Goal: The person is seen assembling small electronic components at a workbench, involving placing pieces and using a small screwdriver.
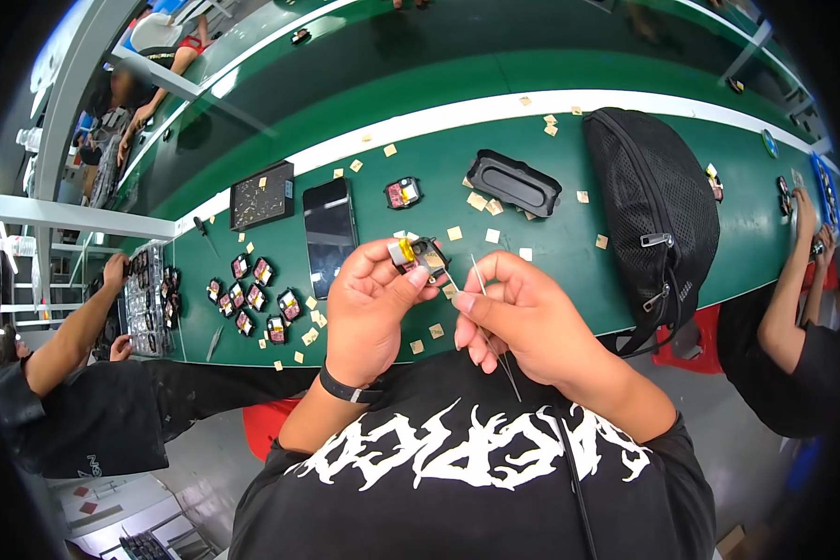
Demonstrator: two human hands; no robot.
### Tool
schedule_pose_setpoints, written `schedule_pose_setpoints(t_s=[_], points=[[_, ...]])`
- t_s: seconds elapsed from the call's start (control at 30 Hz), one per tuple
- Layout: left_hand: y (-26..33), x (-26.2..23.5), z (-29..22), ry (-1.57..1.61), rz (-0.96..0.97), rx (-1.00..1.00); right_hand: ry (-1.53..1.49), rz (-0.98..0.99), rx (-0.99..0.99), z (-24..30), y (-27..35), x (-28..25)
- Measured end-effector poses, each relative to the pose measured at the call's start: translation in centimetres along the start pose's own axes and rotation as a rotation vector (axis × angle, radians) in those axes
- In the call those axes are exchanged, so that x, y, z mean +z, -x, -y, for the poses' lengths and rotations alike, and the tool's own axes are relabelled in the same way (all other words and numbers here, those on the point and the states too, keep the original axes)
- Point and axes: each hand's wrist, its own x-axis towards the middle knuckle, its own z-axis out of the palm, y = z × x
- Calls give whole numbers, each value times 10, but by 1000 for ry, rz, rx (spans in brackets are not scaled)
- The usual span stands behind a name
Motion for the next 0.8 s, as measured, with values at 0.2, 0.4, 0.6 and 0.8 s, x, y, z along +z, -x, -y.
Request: schedule_pose_setpoints(t_s=[0.2,0.4,0.6,0.8], points=[[6,2,5,-153,2,113,-41,-15,-2,-3,-7,2],[4,-4,6,-178,-28,53,32,-147,40,-6,-10,8],[3,-10,-3,-47,41,-110,228,-146,-26,-9,-12,9],[9,-8,-6,-88,69,-162,220,-74,-367,-24,-13,-11]])
